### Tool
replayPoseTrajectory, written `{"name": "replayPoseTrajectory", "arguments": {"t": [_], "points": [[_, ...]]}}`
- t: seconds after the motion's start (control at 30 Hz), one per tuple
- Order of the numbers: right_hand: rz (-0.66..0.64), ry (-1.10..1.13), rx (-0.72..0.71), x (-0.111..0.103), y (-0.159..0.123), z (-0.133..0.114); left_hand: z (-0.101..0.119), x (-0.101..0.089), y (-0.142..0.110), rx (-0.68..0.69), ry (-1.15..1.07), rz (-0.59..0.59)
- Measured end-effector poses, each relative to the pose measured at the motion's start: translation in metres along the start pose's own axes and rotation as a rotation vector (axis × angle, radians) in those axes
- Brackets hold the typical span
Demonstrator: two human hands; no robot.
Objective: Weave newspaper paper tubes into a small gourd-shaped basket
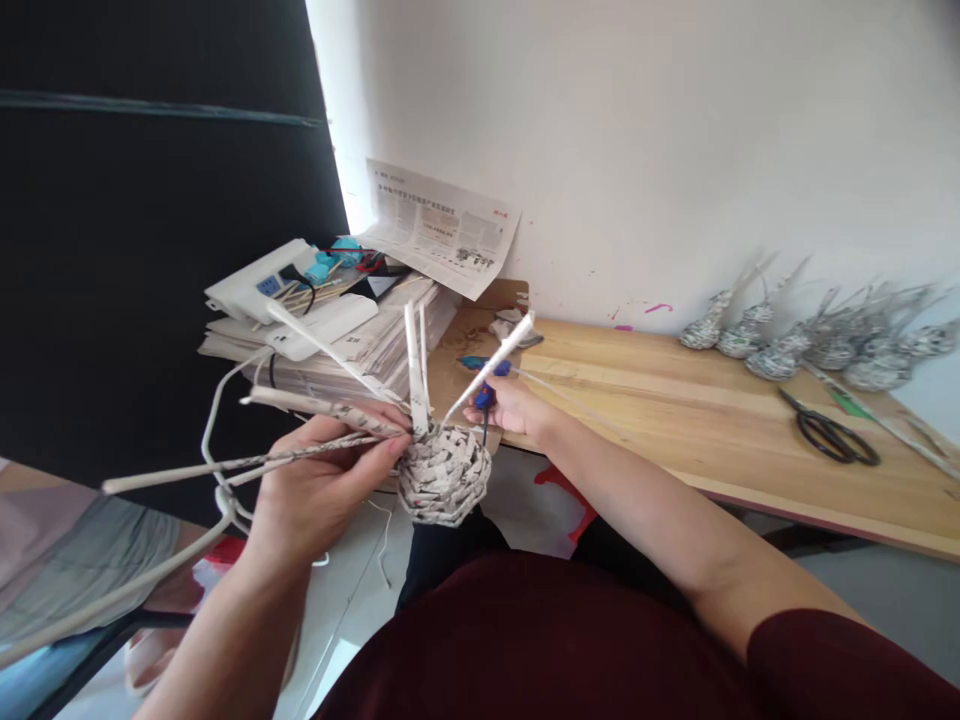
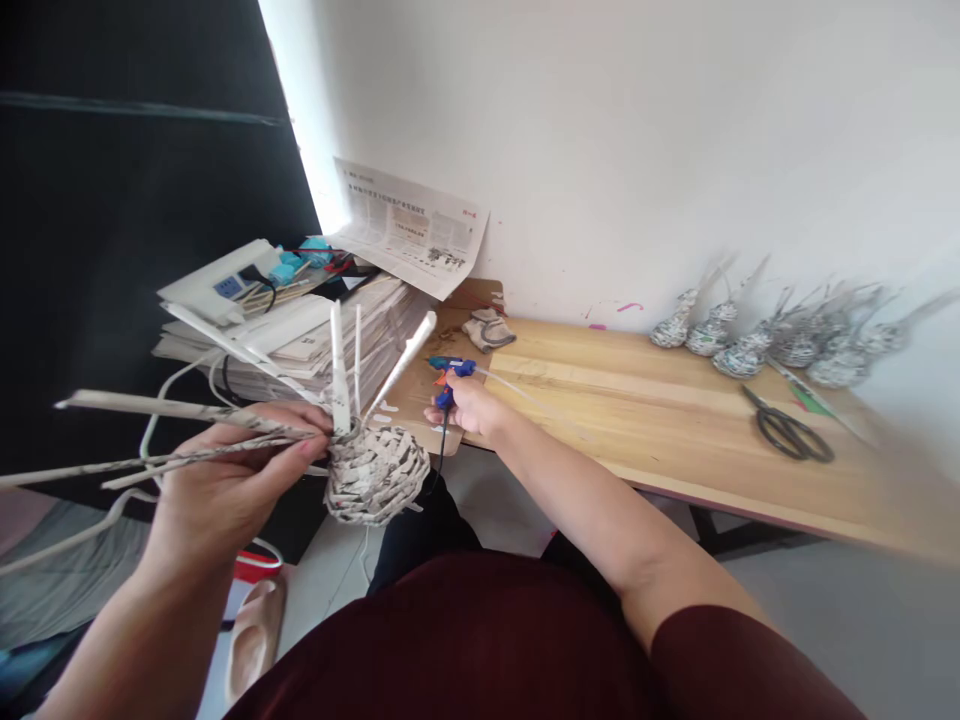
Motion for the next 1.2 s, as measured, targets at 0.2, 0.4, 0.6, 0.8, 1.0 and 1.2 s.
{"name": "replayPoseTrajectory", "arguments": {"t": [0.2, 0.4, 0.6, 0.8, 1.0, 1.2], "points": [[0.112, -0.093, -0.195, -0.032, -0.034, -0.008, -0.006, 0.022, 0.013, -0.051, 0.009, -0.069], [-0.282, -0.325, -0.667, -0.061, -0.132, -0.042, -0.016, 0.056, 0.025, -0.126, -0.063, -0.209], [-0.126, -0.464, -0.613, -0.062, -0.162, -0.044, -0.013, 0.088, 0.027, -0.155, -0.138, -0.334], [-0.031, -0.407, -0.570, -0.067, -0.167, -0.032, 0.000, 0.102, 0.023, -0.149, -0.153, -0.388], [0.008, -0.321, -0.800, -0.071, -0.188, -0.029, 0.003, 0.109, 0.021, -0.163, -0.118, -0.417], [0.170, -0.395, -1.059, -0.071, -0.200, -0.024, 0.008, 0.116, 0.023, -0.167, -0.094, -0.406]]}}
Point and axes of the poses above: each hand's wrist, its own y-axis towards the middle knuckle, its own x-axis out of the palm, z = x × y, the point moved 3 cm from there along y, towards the middle knuckle, and after that the axes turned 11 degrees about -y, right-handed, at the moved point
